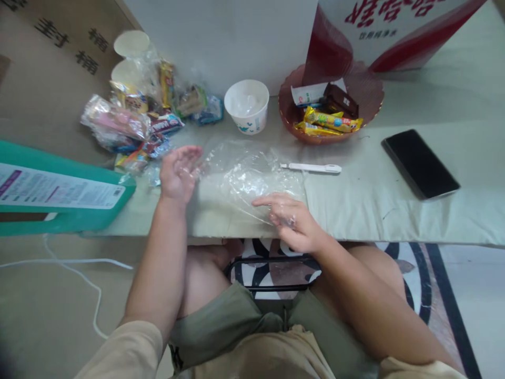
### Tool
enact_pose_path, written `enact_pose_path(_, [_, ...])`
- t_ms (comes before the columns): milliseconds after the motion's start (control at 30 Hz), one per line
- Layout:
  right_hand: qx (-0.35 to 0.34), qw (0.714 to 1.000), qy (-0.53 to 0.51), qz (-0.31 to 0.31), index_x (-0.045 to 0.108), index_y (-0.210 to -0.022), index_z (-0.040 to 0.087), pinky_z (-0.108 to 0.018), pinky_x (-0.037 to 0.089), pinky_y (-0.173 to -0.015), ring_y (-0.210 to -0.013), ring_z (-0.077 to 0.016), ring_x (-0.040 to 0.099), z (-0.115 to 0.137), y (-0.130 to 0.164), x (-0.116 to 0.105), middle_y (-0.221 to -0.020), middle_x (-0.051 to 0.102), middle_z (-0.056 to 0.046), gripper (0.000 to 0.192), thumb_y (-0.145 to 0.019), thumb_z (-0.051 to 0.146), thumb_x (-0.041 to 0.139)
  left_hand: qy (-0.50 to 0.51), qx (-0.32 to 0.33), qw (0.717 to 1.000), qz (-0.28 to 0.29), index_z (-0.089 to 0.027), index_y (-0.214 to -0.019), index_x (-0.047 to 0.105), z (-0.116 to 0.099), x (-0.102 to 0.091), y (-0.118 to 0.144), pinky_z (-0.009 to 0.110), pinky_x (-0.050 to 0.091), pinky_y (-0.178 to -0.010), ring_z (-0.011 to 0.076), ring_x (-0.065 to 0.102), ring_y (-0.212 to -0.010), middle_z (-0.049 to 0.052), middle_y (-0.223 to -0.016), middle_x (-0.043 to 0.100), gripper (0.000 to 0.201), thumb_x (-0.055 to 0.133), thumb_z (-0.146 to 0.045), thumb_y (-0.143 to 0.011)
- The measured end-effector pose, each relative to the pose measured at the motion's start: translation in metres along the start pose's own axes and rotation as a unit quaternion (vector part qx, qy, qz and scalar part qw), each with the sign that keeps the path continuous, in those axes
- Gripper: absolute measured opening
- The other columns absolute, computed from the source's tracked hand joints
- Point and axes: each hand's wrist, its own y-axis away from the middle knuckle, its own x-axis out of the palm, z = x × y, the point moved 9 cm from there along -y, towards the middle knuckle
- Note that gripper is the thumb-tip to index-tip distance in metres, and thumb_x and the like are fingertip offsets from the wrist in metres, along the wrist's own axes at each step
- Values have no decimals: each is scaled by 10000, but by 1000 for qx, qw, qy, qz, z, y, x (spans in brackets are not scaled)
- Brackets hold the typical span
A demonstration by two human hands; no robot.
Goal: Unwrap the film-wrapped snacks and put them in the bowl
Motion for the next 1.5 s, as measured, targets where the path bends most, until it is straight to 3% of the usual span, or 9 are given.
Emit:
enact_pose_path(200, [124,955,-238,-130,594,-707,251,-501,538,-1065,-1208,-282,721,-38,18,-32,-1241,786,20,71,-770,221,607,-69,9,913,402,-240,-1113,803,-8,63,39,532,267,-1279,378,436,-1516,137,-1499,623,823,671,-906,-646])
enact_pose_path(400, [149,906,-256,-302,666,-618,286,-507,467,-1189,-1263,-295,683,-50,38,-71,-1146,809,40,75,-640,226,627,-237,21,835,495,-262,-1232,744,2,81,50,576,271,-1272,390,365,-1555,137,-1614,498,705,912,-582,-626])
enact_pose_path(500, [146,907,-210,-335,644,-599,275,-524,437,-1205,-1305,-311,648,-48,49,-84,-1210,791,29,62,-632,228,618,-304,11,807,507,-221,-985,794,9,88,55,555,345,-1232,367,494,-1465,132,-1508,600,360,844,-475,-735])
enact_pose_path(633, [141,923,-155,-323,617,-628,276,-518,465,-1166,-1229,-312,669,-43,57,-91,-1186,788,-2,54,-676,265,640,-221,-1,885,411,-181,-685,700,-4,87,49,508,461,-1128,320,676,-1231,127,-1184,756,268,807,-415,-758])
enact_pose_path(800, [129,950,-76,-275,529,-666,258,-551,461,-1147,-1160,-299,683,-31,56,-86,-1070,778,-12,147,-766,257,637,20,-40,976,215,-229,-761,561,-17,75,41,344,609,-735,209,765,-787,7,-764,754,421,820,-559,-726])
enact_pose_path(1033, [210,911,-7,-355,570,-992,276,-414,587,-925,-911,-198,735,-38,51,-86,-926,755,-11,96,-906,273,613,-8,16,998,58,-257,-850,520,-24,78,33,233,211,-331,59,412,-308,-94,-480,553,377,732,-568,-878])
enact_pose_path(1133, [192,916,77,-343,631,-940,272,-449,588,-969,-967,-221,740,-21,31,-91,-903,747,-24,24,-930,294,633,12,139,989,50,-257,-857,541,-58,77,42,247,192,-338,47,390,-324,-102,-469,523,357,744,-550,-884])
enact_pose_path(1300, [-25,904,155,-398,608,-806,297,-580,480,-1155,-1118,-251,718,49,21,-102,-963,748,10,154,-951,260,646,-33,276,961,-7,-294,-899,505,-112,60,83,229,287,-427,51,471,-418,-101,-543,527,405,692,-653,-878])
enact_pose_path(1500, [-7,911,186,-367,571,-743,294,-611,519,-1125,-1038,-258,748,59,27,-97,-907,749,18,218,-943,291,655,-93,214,972,-30,-326,-961,563,-98,46,84,254,351,-474,147,629,-583,-41,-627,589,451,648,-748,-825])
